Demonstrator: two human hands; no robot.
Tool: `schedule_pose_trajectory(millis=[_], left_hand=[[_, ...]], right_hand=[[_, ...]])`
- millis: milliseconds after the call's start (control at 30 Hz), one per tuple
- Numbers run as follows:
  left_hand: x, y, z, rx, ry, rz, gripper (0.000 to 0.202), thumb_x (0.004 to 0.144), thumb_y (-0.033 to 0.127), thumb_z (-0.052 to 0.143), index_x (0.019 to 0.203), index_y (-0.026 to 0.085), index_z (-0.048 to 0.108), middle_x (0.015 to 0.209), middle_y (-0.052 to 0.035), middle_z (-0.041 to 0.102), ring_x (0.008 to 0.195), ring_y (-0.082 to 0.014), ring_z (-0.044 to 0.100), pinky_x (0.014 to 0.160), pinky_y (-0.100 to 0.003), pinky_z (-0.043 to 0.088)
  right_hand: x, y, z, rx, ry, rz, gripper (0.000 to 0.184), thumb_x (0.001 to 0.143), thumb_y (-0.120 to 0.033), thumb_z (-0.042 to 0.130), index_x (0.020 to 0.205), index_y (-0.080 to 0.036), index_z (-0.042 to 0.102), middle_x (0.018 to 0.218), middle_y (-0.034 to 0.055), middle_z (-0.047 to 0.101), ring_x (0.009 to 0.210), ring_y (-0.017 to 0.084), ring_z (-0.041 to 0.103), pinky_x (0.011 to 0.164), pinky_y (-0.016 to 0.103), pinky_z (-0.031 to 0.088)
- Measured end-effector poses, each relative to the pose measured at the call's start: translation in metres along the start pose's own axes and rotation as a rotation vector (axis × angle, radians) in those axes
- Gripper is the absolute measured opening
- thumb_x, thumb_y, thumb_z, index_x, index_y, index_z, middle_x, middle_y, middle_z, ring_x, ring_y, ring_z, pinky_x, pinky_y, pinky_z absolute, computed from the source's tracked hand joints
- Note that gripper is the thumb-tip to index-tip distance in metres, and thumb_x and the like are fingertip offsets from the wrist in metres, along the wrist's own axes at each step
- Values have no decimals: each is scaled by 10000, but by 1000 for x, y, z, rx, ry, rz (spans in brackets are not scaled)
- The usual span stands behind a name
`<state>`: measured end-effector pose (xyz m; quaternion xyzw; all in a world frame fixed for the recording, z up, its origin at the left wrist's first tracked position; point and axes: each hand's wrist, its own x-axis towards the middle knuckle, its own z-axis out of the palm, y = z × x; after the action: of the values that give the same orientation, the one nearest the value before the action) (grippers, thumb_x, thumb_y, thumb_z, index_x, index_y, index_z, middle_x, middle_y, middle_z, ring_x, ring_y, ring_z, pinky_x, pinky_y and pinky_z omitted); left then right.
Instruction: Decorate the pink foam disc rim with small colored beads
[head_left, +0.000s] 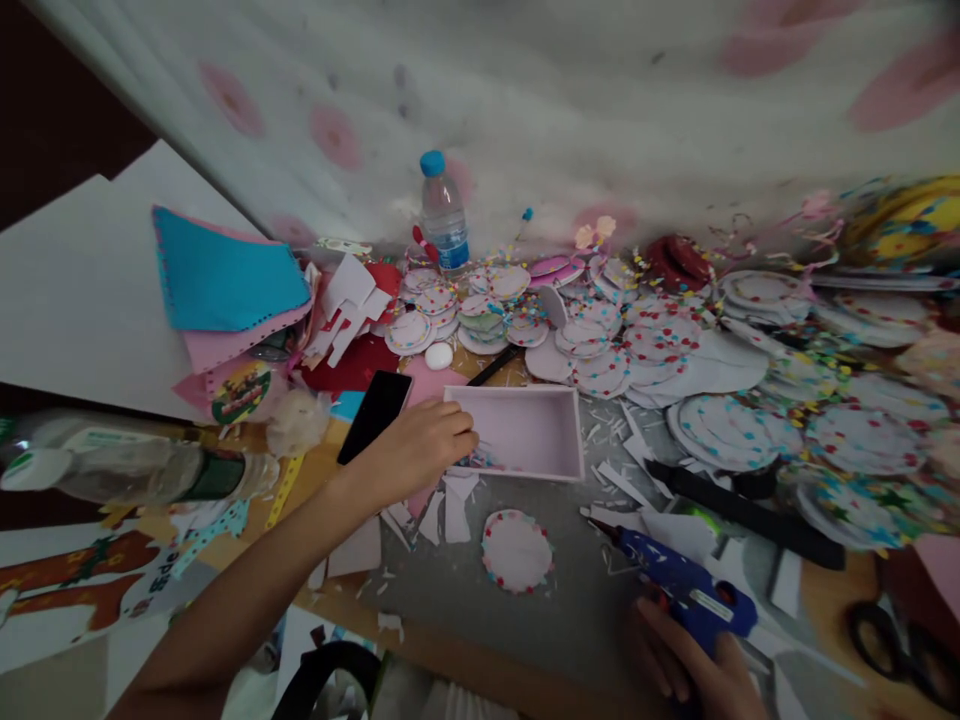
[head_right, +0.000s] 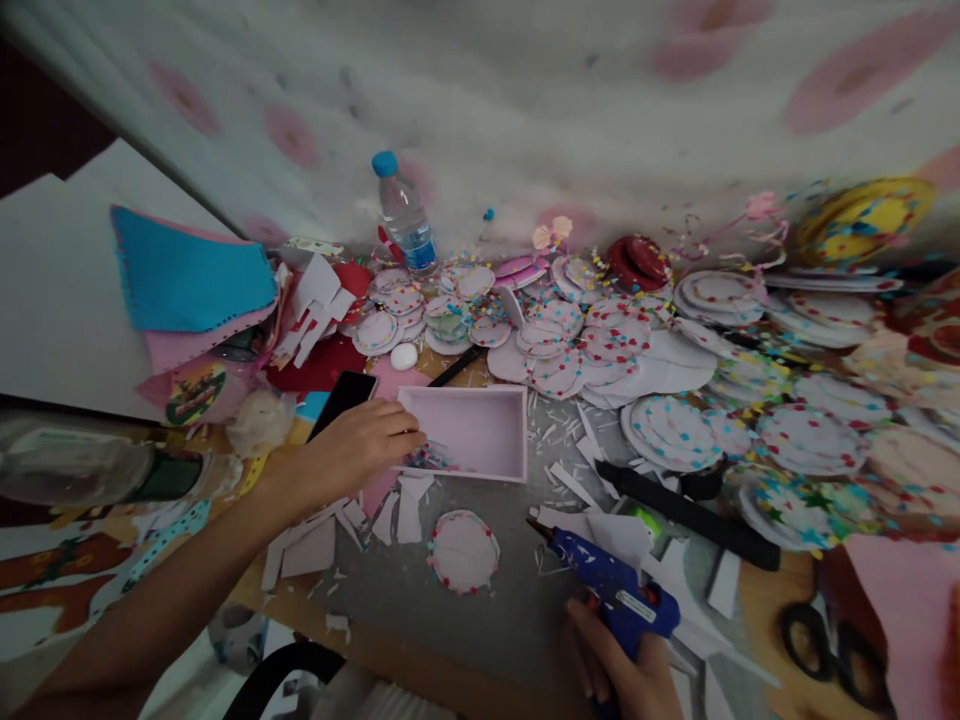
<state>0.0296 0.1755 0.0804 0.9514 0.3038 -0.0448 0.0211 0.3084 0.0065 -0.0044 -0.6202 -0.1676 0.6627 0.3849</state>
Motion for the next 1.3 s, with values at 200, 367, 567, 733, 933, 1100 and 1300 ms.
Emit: schedule_pose_trajectory(millis=[200,367,567,733,933,1100,1300], left_hand=[[15,-10,13,-34,-68,145,139,926,169,540,852,151,657,841,-43,648,828,-187,556,728,-314,393],[16,-9,16,-1,-53,163,147,923,165,545,831,142,656,836,-43,648,815,-192,555,714,-322,391],[13,-10,14,-22,-11,161,199,949,162,493,840,143,658,831,-54,643,811,-190,547,712,-328,410],[12,-9,19,-18,4,161,152,926,149,530,842,131,654,813,-57,645,799,-196,550,704,-325,410],[11,-9,16,6,-17,146,113,911,151,557,863,133,657,853,-54,658,806,-196,558,722,-322,421],[11,-9,15,17,-25,130,130,920,152,539,879,130,661,863,-60,665,814,-197,568,723,-318,439],[12,-10,19,11,-41,102,116,909,126,545,912,115,661,857,-66,664,813,-203,571,725,-321,450]], right_hand=[[5,9,-4,-15,82,0,467,661,-577,732,528,-226,455,380,-47,358,382,117,369,423,284,333],[4,12,-2,15,93,15,496,684,-557,726,507,-224,403,385,-56,337,379,105,359,423,275,308],[4,11,-2,-14,129,26,456,697,-554,717,578,-220,430,397,-69,334,393,98,340,435,270,309],[4,10,-5,-33,103,26,494,700,-543,722,518,-215,400,398,-59,338,396,92,350,440,267,326],[3,9,-1,-13,85,3,420,718,-557,700,610,-214,483,407,-67,329,392,99,341,422,260,296],[3,7,1,-9,69,-4,501,695,-552,720,516,-221,390,393,-55,333,387,97,344,418,267,309],[1,-1,3,-6,75,21,472,634,-586,750,562,-221,460,395,-60,345,387,108,355,415,278,330]])
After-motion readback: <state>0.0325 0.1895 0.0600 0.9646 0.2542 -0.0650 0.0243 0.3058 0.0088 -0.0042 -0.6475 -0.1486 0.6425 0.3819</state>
